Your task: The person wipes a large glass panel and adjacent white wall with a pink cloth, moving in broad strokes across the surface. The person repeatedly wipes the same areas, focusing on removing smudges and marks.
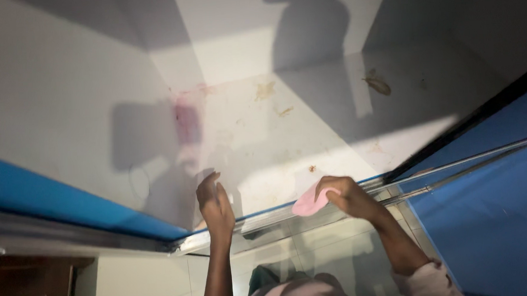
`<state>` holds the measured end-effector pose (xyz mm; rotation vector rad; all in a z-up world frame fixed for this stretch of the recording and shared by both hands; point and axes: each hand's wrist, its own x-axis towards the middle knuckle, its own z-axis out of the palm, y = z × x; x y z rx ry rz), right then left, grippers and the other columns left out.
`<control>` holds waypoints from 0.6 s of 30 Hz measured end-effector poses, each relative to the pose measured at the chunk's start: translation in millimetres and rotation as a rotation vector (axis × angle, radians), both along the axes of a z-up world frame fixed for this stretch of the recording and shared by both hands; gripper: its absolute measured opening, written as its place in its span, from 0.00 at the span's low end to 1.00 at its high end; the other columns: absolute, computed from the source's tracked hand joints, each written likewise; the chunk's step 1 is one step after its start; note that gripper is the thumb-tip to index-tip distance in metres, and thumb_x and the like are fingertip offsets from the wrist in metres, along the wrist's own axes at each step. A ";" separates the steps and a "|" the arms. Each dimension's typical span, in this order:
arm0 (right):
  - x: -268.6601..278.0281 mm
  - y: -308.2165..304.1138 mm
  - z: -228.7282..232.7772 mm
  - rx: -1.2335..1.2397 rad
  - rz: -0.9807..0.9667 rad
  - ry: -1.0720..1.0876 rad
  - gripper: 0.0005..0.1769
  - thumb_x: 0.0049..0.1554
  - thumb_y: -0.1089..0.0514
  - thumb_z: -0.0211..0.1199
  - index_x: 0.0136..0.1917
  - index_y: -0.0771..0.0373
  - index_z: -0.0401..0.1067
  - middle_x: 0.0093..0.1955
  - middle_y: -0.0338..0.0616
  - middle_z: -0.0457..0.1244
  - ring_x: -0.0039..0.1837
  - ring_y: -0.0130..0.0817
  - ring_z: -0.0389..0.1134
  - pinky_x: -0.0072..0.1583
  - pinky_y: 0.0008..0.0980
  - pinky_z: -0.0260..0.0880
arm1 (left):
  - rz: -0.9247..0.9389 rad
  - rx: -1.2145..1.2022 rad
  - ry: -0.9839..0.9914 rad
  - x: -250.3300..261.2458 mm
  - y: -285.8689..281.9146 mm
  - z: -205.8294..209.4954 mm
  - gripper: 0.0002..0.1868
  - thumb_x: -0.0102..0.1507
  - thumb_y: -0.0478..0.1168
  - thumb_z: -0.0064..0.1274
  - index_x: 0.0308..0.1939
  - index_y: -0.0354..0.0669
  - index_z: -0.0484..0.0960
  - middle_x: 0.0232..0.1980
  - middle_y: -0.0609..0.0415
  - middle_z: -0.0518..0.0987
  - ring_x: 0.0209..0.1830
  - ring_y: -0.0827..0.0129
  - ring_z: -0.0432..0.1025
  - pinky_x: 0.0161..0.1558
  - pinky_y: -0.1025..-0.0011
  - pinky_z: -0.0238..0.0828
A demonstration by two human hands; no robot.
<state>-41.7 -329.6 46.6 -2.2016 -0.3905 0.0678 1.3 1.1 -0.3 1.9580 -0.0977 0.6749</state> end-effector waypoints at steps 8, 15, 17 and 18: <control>58.7 -4.4 -5.7 -0.217 -0.256 -0.422 0.24 0.52 0.76 0.51 0.58 0.65 0.77 0.65 0.55 0.65 0.69 0.51 0.61 0.70 0.46 0.56 | 0.006 0.012 -0.006 -2.2 -3.0 5.7 0.14 0.70 0.34 0.43 0.57 0.35 0.77 0.59 0.39 0.77 0.62 0.46 0.69 0.63 0.56 0.64; -8.0 53.8 -29.7 0.033 0.314 -0.042 0.20 0.53 0.75 0.55 0.55 0.60 0.77 0.59 0.47 0.67 0.66 0.40 0.67 0.71 0.40 0.65 | 0.016 -0.016 -0.016 -2.8 -4.6 7.0 0.14 0.70 0.36 0.44 0.56 0.34 0.78 0.59 0.39 0.77 0.62 0.47 0.70 0.64 0.57 0.64; -19.7 53.8 -21.6 0.156 0.522 0.004 0.23 0.52 0.75 0.53 0.55 0.61 0.79 0.59 0.47 0.68 0.66 0.41 0.70 0.70 0.41 0.68 | 0.013 -0.018 -0.011 -2.9 -4.5 6.9 0.14 0.71 0.36 0.43 0.56 0.34 0.78 0.59 0.39 0.77 0.62 0.47 0.70 0.64 0.57 0.64; -18.5 47.9 -15.9 0.224 0.318 0.140 0.23 0.53 0.74 0.52 0.58 0.62 0.77 0.60 0.48 0.68 0.58 0.47 0.67 0.62 0.47 0.65 | 0.012 -0.018 -0.006 -3.7 -4.1 6.2 0.14 0.71 0.36 0.43 0.56 0.33 0.78 0.59 0.39 0.77 0.62 0.47 0.70 0.64 0.57 0.64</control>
